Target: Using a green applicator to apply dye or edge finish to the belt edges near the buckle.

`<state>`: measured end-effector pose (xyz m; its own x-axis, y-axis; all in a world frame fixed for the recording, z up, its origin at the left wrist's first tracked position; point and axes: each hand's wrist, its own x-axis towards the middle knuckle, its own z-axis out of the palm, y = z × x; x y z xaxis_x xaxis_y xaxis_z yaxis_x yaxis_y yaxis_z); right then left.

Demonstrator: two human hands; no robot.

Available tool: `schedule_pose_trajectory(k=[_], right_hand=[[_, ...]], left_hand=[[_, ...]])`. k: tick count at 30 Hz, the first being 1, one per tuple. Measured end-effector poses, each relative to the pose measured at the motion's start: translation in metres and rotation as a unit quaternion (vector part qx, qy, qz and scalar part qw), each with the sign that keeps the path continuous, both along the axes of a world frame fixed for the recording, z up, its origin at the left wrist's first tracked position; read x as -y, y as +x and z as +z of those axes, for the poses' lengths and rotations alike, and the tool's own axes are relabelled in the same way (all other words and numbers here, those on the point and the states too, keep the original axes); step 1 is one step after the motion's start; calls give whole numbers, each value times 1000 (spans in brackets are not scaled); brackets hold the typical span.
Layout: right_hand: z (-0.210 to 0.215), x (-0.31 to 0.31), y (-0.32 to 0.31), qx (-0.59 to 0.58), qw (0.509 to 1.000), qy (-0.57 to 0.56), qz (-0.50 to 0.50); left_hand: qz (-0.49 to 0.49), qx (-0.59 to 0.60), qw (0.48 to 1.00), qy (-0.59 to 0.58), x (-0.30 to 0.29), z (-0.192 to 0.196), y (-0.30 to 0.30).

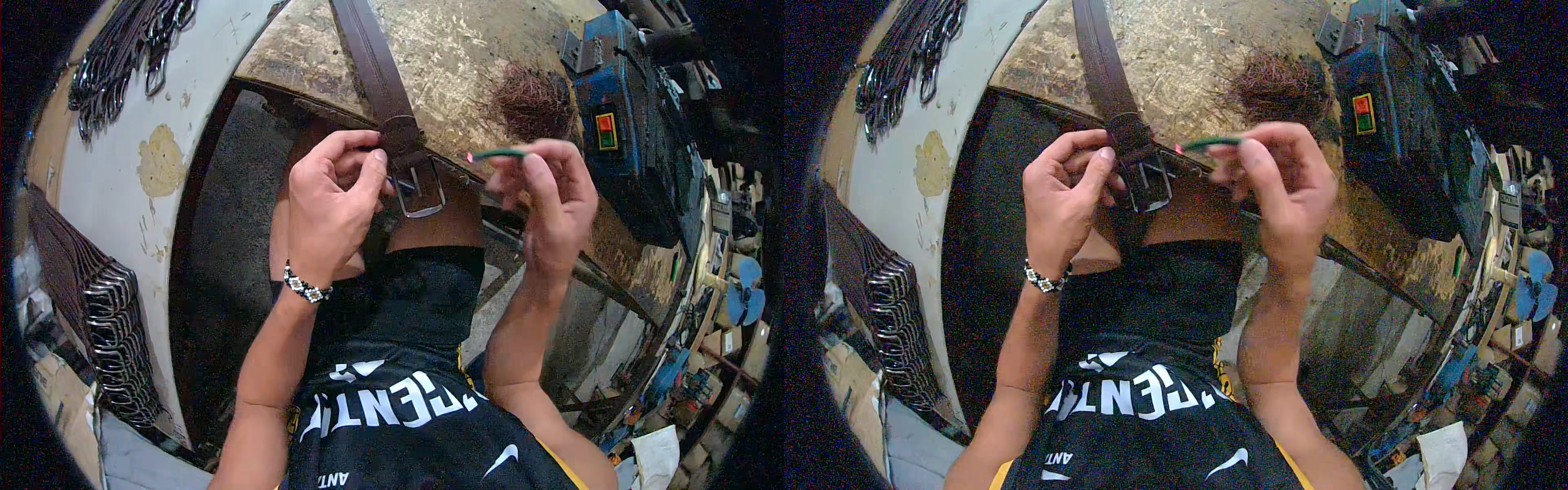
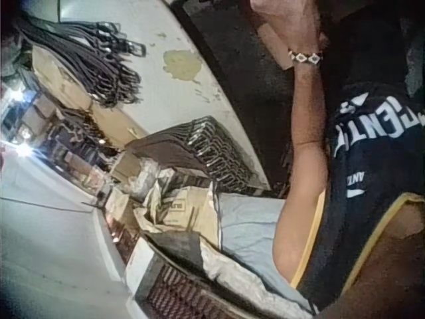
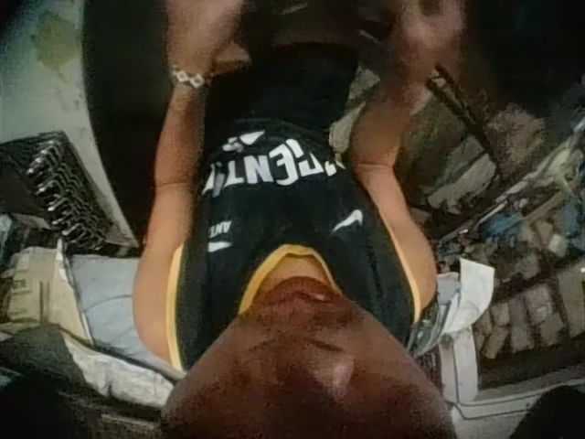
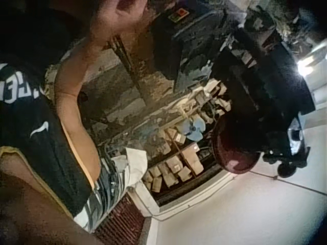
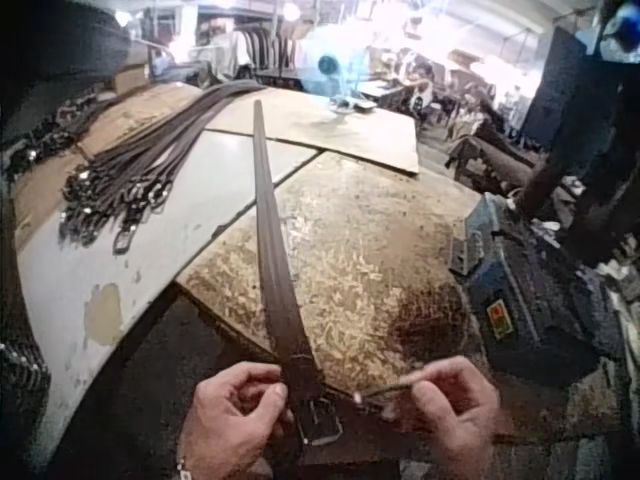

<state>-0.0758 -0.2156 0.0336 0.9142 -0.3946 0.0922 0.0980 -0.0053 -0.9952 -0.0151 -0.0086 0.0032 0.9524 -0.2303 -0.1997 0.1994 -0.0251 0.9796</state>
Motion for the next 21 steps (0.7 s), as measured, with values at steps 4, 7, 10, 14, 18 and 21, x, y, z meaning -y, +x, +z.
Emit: schedule_pose_trajectory(k=[4,7,10,14,18,21], right_hand=[[-8,-20,28,47,998,-27,13],[-5,-35,46,83,996,-17,41],[-4,-41,60,99,992,-36,66],[-10,-52,77,100,988,-5,116],[-19,-52,84,65,987,-48,141],[-21,-51,80,56,990,-21,128]], left_hand=[[69,-18,997,-22,5,1,-4],[95,42,994,41,8,2,-5],[94,93,982,133,14,9,-5],[106,95,985,98,14,3,2],[94,70,986,115,11,13,-1],[89,122,973,176,14,13,-2]])
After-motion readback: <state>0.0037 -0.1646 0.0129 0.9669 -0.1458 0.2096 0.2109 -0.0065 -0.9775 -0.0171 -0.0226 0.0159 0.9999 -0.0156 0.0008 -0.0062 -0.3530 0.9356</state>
